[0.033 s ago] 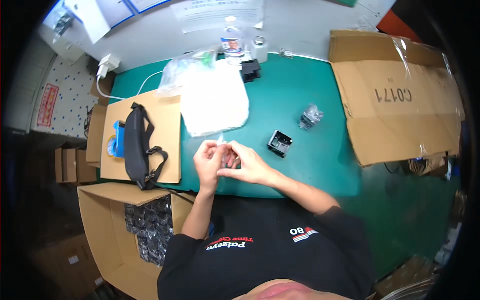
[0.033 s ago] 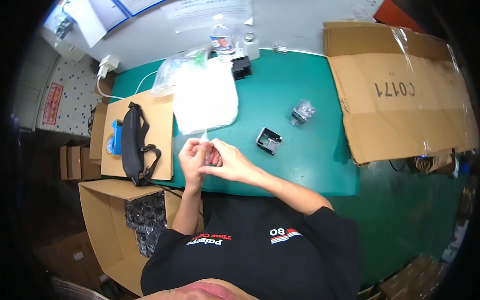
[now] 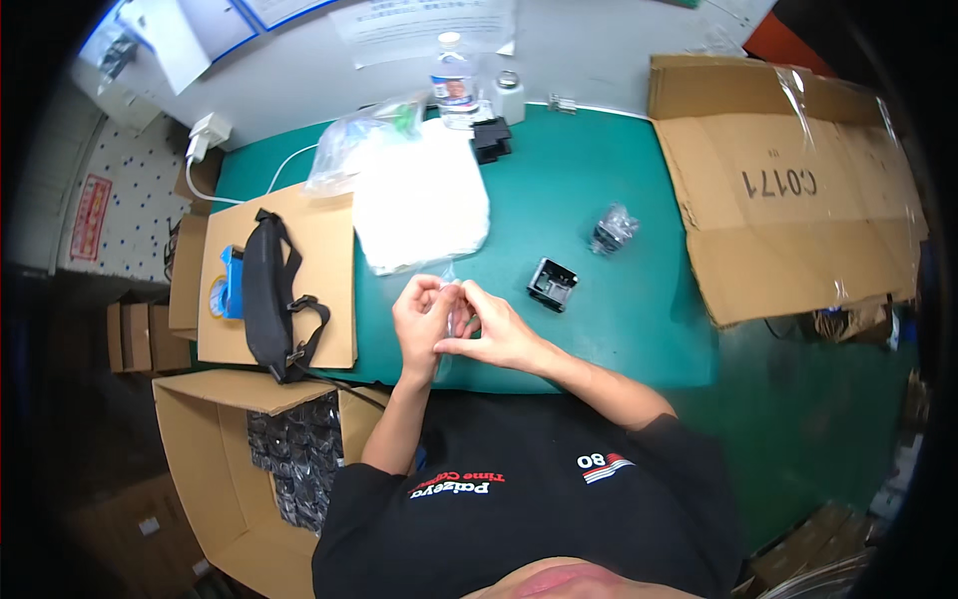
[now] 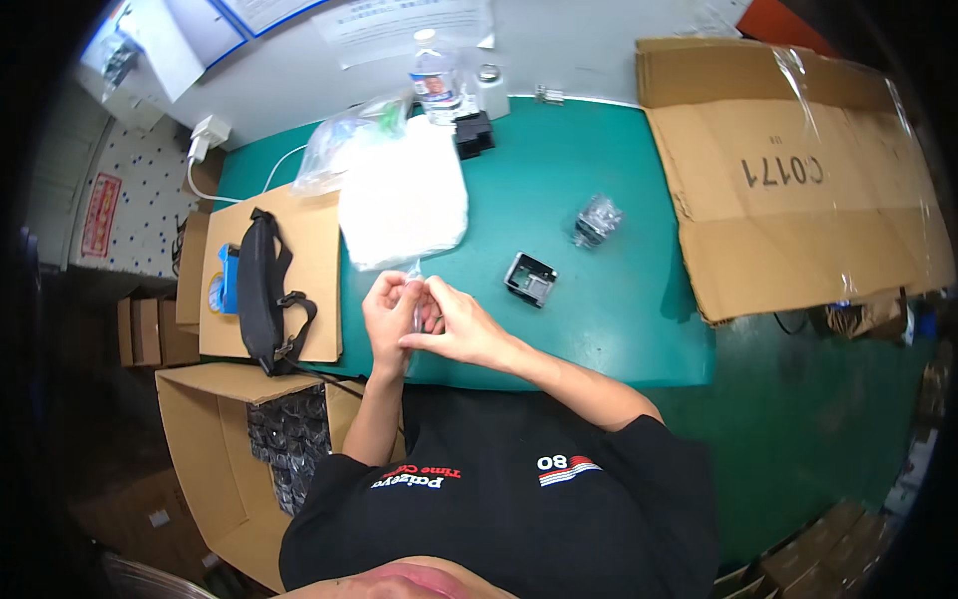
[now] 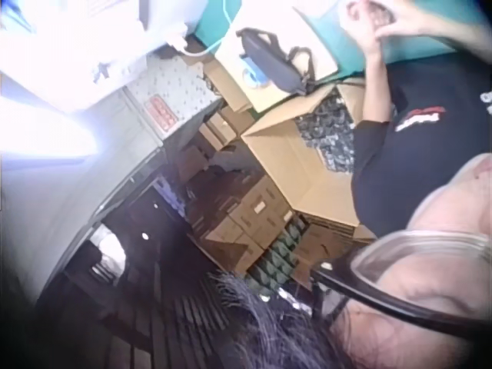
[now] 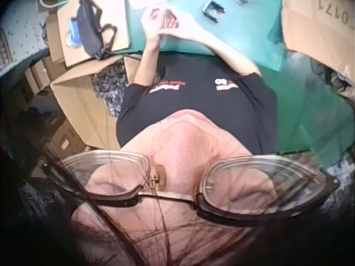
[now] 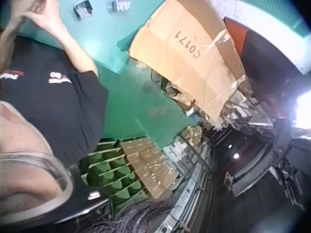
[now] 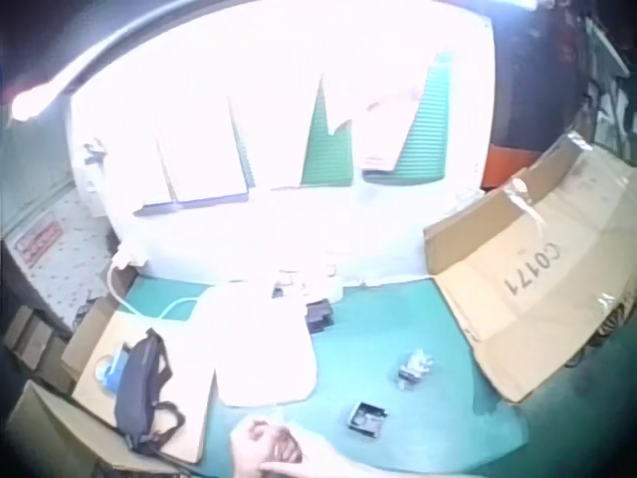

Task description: The person unpacks small black plastic electronic components from a cardboard box and places them on a green workbench. They use a red utility knife to carefully pry open the components, inspect the internal mechanisms, and then place them into clear plastic bags. The person repeats this process for multiple units.

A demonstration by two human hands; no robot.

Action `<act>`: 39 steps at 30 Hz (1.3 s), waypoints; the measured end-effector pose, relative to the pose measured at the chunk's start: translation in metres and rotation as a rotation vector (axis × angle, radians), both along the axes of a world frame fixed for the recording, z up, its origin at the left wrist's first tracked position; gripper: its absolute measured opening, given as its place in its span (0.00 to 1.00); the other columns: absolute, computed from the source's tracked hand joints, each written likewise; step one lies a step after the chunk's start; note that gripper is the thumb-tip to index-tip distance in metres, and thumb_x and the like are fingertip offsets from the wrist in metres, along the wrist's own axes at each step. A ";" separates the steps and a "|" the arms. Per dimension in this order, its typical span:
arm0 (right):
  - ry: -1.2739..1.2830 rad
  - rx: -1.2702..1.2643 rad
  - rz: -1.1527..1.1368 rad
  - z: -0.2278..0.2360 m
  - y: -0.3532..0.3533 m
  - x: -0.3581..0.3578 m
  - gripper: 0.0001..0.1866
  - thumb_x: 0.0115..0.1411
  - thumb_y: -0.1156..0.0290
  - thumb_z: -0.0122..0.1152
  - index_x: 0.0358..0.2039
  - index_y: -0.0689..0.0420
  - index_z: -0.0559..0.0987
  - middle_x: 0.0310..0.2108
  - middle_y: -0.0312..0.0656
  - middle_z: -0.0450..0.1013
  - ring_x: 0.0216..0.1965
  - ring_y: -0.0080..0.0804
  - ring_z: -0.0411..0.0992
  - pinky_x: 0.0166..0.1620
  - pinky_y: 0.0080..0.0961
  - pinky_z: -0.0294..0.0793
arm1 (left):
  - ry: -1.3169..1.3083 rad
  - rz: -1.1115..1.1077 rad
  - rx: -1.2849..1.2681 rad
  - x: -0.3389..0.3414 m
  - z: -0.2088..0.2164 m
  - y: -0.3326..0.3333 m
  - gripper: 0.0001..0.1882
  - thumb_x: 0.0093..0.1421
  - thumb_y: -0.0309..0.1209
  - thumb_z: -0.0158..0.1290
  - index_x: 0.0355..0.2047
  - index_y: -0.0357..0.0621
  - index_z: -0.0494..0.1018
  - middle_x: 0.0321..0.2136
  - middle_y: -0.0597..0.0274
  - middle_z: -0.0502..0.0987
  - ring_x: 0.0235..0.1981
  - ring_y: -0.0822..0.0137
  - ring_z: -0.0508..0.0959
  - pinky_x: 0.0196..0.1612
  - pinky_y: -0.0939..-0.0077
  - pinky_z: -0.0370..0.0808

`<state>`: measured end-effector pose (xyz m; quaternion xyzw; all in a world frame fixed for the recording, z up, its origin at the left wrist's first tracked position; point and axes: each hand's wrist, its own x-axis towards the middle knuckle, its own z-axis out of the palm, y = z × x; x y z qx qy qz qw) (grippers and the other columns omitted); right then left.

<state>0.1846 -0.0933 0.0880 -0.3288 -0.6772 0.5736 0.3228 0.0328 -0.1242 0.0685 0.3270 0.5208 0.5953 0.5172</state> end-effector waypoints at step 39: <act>-0.126 0.242 -0.559 -0.019 0.018 0.074 0.07 0.55 0.83 0.58 0.33 0.61 0.72 0.26 0.41 0.66 0.25 0.31 0.69 0.28 0.29 0.68 | 0.857 -0.092 0.265 0.036 0.011 0.021 0.15 0.59 0.19 0.60 0.46 0.37 0.72 0.39 0.53 0.81 0.35 0.62 0.83 0.36 0.70 0.79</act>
